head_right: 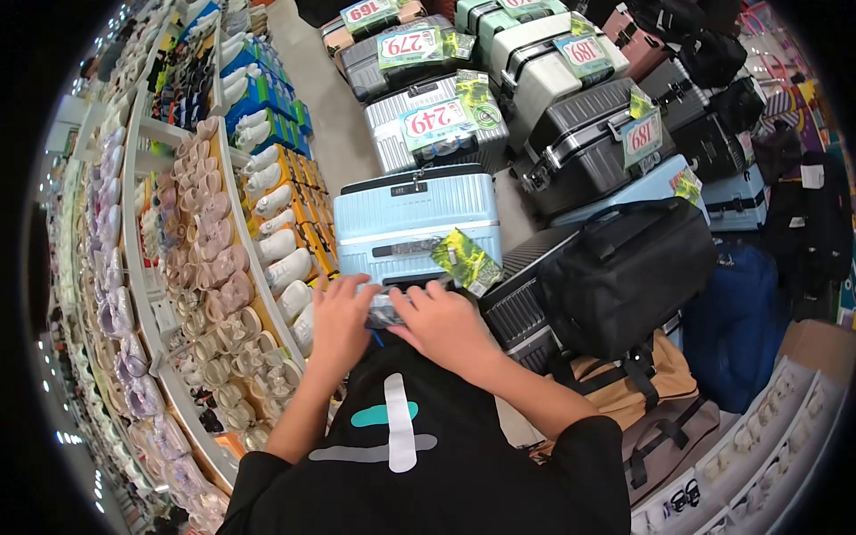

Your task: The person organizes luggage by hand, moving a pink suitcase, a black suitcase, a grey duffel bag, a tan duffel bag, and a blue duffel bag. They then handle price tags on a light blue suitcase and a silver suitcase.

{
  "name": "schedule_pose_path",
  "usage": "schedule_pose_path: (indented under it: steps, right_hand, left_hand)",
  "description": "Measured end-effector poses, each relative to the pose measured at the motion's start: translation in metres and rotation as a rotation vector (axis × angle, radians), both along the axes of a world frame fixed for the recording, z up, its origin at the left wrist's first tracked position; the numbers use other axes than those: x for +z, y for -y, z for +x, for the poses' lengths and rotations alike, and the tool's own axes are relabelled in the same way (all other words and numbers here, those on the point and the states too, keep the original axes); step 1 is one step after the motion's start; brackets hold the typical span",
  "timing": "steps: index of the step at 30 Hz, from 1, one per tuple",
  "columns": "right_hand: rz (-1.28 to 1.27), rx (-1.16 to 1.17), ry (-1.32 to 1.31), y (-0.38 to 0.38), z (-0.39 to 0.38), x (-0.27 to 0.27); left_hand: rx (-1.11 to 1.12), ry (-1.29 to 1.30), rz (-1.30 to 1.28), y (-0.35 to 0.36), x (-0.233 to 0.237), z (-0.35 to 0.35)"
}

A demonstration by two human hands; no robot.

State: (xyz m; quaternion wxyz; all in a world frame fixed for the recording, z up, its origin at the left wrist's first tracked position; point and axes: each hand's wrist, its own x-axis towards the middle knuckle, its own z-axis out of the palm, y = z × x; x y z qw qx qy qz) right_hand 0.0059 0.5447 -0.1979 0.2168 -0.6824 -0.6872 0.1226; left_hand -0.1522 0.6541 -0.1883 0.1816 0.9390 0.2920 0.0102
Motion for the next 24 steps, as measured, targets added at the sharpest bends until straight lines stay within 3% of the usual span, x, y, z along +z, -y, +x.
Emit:
schedule_pose_path:
  steps: [2, 16, 18, 24]
  right_hand:
    - [0.035, -0.031, -0.02, -0.004, -0.016, -0.006]
    - [0.211, -0.048, -0.061, -0.026, -0.084, -0.027]
    - [0.197, -0.051, -0.042, -0.03, -0.09, -0.026]
    - [0.192, -0.025, -0.042, -0.028, -0.094, -0.025]
  left_hand:
    - [0.101, -0.036, 0.212, -0.004, -0.001, -0.007]
    - [0.281, -0.118, 0.3, -0.021, 0.001, -0.053]
    - [0.384, -0.115, 0.382, -0.019, 0.001, -0.056]
    - [0.573, -0.025, 0.282, -0.01, -0.01, -0.063]
